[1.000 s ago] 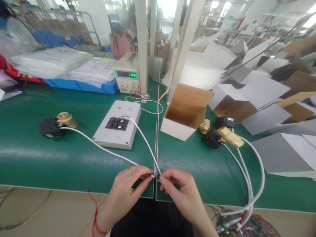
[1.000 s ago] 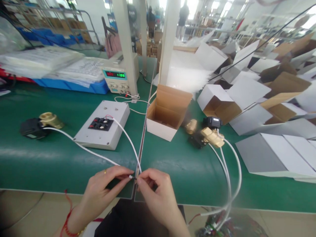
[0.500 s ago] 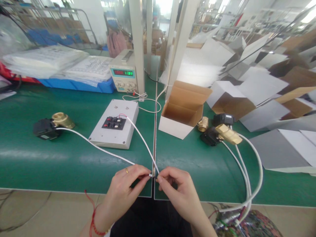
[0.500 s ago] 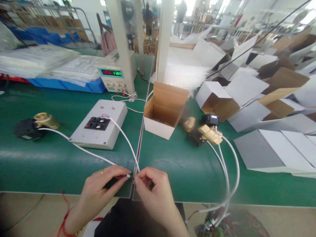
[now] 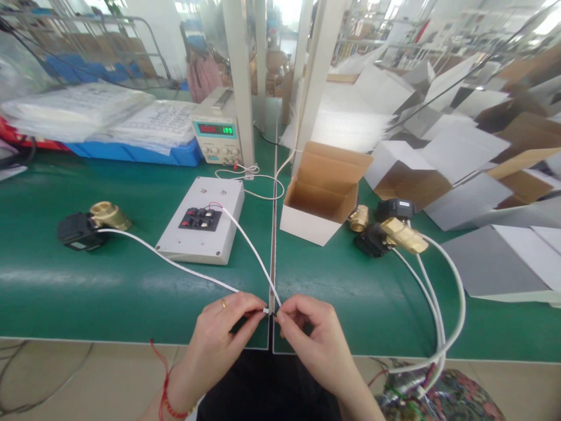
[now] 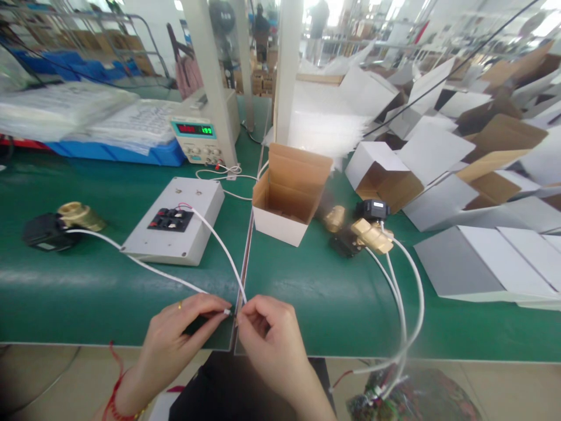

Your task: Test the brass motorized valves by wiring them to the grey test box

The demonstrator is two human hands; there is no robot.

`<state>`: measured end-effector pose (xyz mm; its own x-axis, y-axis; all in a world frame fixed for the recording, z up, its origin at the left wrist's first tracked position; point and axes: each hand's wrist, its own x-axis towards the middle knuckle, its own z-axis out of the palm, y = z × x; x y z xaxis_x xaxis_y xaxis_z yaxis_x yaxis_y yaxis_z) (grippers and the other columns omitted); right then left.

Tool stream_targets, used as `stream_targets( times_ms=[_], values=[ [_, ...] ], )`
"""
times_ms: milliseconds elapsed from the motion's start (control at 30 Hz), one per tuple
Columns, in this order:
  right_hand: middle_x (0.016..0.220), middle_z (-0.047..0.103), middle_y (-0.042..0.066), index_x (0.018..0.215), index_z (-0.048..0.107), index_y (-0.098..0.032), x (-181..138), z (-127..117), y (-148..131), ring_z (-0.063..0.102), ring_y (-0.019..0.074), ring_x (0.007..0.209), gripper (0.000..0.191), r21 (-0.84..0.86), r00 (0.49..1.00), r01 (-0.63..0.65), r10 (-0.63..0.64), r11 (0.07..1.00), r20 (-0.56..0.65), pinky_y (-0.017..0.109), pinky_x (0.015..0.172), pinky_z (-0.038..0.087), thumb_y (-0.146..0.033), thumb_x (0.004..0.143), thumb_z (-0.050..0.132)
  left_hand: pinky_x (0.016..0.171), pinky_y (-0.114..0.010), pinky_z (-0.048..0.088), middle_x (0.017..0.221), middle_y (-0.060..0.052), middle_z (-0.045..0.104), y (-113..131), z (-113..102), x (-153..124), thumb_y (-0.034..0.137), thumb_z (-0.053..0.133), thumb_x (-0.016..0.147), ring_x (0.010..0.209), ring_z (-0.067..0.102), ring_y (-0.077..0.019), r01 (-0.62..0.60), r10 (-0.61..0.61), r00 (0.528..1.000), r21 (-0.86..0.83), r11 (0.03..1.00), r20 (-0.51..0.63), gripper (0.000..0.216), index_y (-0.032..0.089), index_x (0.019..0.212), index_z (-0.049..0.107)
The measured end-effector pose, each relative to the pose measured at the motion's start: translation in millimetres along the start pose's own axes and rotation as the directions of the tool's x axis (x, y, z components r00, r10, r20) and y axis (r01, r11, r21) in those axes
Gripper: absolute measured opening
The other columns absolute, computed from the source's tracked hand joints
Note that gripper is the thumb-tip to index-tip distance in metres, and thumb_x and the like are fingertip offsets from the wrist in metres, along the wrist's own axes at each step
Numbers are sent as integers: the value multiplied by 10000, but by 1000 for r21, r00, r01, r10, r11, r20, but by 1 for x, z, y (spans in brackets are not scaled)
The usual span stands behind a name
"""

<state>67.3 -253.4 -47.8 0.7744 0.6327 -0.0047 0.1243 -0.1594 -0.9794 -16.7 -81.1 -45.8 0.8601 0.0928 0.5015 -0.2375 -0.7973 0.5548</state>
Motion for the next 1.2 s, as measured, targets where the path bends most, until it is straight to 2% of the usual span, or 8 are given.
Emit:
stream_targets(
  times_ms=[267,733,1200],
  values=[
    [605,524,-22,676,570,-202,3,0,-3,471,130,536,227,-20,1000,27,-27,999,-5,218,503,363,-285,881,517,769,-159,549,862,36,756,0,1,1,214,555,1046,777,736,-89,-31,31,999,6,1000,-8,105,225,983,639],
    [597,523,-31,666,585,-196,2,2,1,475,123,531,225,-38,997,74,-74,997,-16,201,494,358,-263,866,508,790,-146,570,862,11,768,2,0,5,239,525,1065,793,742,-87,-96,97,994,22,995,-58,165,207,977,661],
    [617,529,-35,685,598,-194,1,2,2,456,119,539,227,-53,997,82,-82,995,4,210,509,340,-257,889,520,815,-158,564,855,19,759,1,1,3,182,546,1046,781,727,-83,-116,116,992,-3,993,-41,155,204,940,656]
  ],
)
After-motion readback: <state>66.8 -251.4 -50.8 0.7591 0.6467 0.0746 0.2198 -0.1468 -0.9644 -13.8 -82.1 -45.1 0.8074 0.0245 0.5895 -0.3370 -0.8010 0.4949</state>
